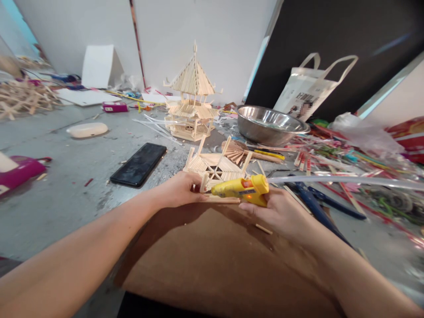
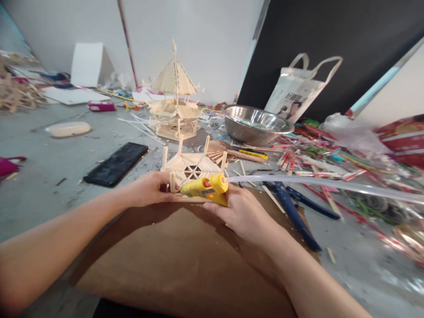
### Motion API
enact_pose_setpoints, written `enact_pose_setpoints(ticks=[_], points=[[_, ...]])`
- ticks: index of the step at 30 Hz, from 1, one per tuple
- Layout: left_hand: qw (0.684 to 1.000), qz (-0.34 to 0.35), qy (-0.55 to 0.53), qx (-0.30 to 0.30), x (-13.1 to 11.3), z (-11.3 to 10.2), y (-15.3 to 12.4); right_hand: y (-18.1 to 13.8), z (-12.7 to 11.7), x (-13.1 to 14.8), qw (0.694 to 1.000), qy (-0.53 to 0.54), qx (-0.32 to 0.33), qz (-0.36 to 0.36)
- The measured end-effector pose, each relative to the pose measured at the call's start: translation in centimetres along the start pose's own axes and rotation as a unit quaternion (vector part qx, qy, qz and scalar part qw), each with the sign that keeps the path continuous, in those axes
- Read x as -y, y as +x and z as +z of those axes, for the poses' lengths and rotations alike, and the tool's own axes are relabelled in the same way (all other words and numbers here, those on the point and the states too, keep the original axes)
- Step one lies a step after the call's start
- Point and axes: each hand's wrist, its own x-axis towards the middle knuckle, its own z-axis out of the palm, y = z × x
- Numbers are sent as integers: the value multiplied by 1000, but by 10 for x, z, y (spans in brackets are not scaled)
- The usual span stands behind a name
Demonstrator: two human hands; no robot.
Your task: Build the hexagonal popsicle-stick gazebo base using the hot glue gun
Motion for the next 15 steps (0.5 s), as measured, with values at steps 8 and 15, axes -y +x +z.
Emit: enact_pose_setpoints(ticks=[8,15], points=[[1000,2,6,1,1,0,0,1,-1,3,1000,-23,9,2],[1000,-5,9,4,2,0,0,0,-1,1,1000,-27,6,-1]])
